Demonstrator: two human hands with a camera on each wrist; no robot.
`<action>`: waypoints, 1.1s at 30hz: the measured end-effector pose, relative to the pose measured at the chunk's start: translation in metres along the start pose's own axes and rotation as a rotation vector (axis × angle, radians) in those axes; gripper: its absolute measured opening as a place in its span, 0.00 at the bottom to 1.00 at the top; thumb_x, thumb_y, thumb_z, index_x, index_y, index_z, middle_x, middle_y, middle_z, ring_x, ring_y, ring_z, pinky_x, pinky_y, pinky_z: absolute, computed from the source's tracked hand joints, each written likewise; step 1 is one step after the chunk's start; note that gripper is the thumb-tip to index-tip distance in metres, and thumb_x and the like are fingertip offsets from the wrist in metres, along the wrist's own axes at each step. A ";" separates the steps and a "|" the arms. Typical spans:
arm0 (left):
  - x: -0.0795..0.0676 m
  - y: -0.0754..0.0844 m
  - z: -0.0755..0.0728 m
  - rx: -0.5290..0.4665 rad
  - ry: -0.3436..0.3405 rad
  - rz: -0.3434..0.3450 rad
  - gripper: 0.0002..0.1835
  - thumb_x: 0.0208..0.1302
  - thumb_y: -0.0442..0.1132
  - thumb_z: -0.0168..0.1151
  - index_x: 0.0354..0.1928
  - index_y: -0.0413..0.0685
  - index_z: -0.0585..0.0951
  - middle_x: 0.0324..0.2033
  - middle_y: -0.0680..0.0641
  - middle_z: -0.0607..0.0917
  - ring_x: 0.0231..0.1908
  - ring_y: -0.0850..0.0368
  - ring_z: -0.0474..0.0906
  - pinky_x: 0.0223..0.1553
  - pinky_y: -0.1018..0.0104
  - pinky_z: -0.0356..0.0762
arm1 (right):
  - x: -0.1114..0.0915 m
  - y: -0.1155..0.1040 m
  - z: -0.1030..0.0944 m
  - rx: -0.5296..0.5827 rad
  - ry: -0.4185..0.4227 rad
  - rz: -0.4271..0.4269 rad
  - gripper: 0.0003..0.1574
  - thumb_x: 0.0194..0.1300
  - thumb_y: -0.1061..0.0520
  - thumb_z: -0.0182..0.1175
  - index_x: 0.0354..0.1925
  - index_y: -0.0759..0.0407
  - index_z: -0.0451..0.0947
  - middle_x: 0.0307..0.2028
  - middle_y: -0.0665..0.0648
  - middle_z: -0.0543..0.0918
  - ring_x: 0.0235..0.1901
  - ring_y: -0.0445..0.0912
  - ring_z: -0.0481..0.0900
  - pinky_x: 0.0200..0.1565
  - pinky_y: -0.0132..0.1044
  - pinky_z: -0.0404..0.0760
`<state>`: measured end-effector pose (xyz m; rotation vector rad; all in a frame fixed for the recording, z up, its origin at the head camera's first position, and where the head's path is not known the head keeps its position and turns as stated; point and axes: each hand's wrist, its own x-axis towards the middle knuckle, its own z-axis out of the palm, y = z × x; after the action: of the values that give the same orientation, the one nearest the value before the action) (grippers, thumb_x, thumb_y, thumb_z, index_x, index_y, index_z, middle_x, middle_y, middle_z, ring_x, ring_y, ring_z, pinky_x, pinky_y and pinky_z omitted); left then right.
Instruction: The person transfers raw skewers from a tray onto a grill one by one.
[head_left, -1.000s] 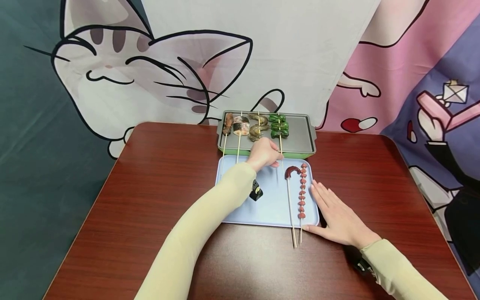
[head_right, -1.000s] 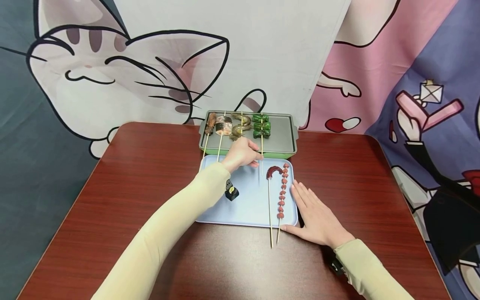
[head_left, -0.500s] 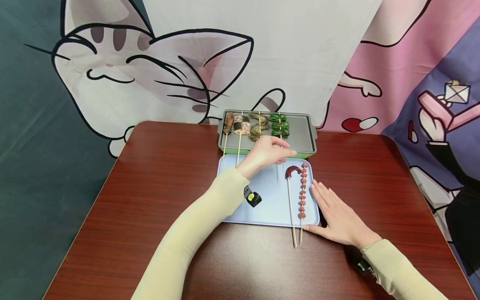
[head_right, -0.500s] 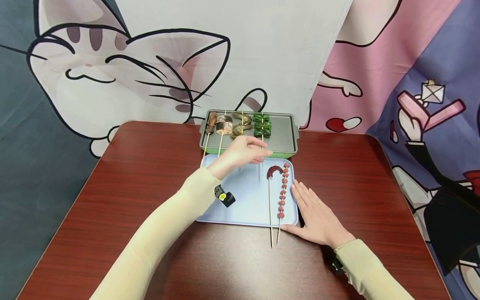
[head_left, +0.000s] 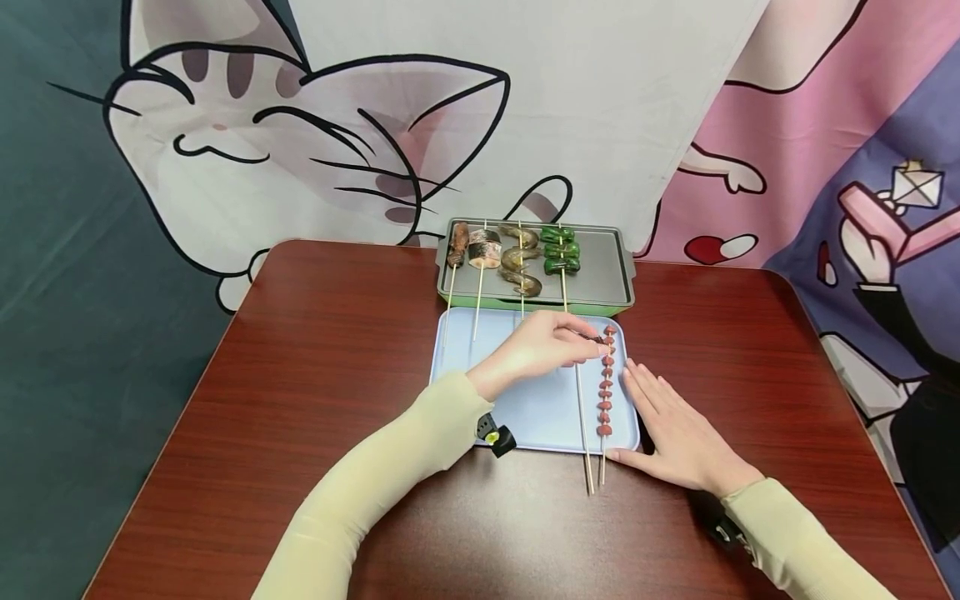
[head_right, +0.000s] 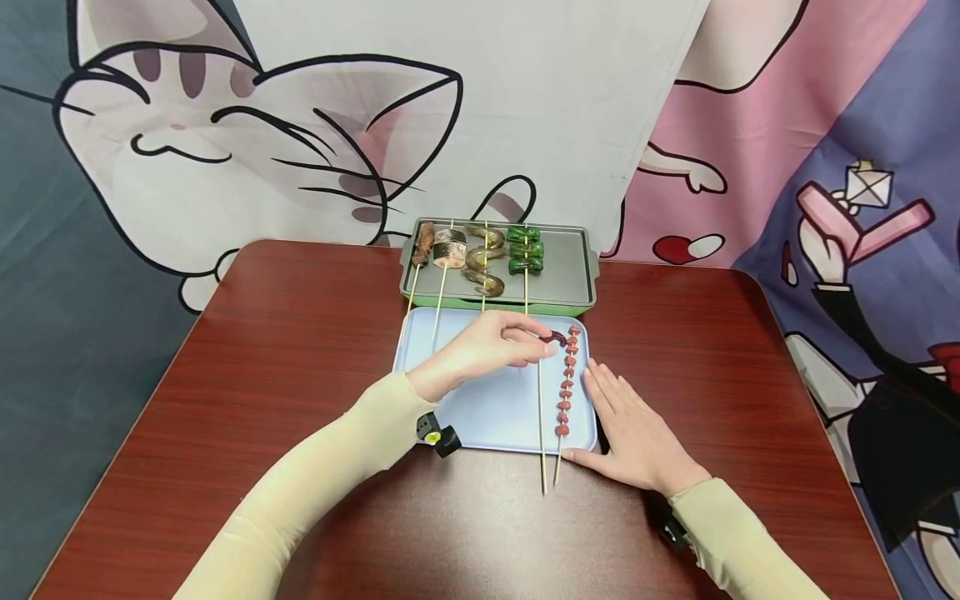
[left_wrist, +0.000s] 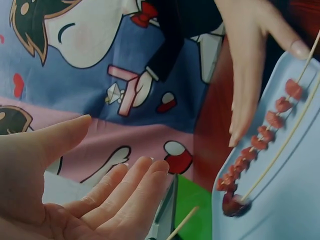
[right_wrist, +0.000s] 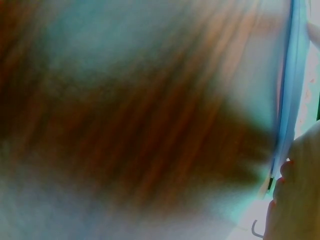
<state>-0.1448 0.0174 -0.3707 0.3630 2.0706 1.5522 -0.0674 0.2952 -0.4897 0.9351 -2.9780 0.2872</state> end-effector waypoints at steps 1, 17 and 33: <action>-0.001 -0.002 0.001 0.008 -0.011 0.002 0.23 0.63 0.51 0.73 0.56 0.48 0.85 0.36 0.57 0.89 0.36 0.61 0.86 0.47 0.59 0.84 | 0.000 0.000 0.000 0.000 0.002 -0.001 0.71 0.60 0.21 0.61 0.79 0.67 0.49 0.79 0.65 0.49 0.76 0.60 0.50 0.77 0.49 0.48; -0.012 -0.047 0.021 -0.065 -0.074 -0.077 0.23 0.64 0.44 0.73 0.56 0.37 0.83 0.37 0.50 0.89 0.40 0.52 0.87 0.41 0.67 0.86 | 0.000 0.000 0.001 -0.011 0.020 -0.008 0.72 0.60 0.22 0.62 0.78 0.68 0.50 0.78 0.65 0.50 0.76 0.59 0.50 0.77 0.50 0.49; -0.021 -0.084 0.042 -0.239 -0.057 -0.178 0.28 0.63 0.38 0.73 0.61 0.31 0.77 0.41 0.42 0.88 0.42 0.49 0.87 0.46 0.60 0.87 | -0.001 0.001 0.001 -0.003 0.016 -0.009 0.72 0.60 0.21 0.61 0.78 0.68 0.50 0.78 0.65 0.51 0.76 0.59 0.50 0.77 0.50 0.49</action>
<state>-0.0959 0.0146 -0.4537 0.1295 1.7964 1.6366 -0.0670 0.2961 -0.4908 0.9406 -2.9587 0.2879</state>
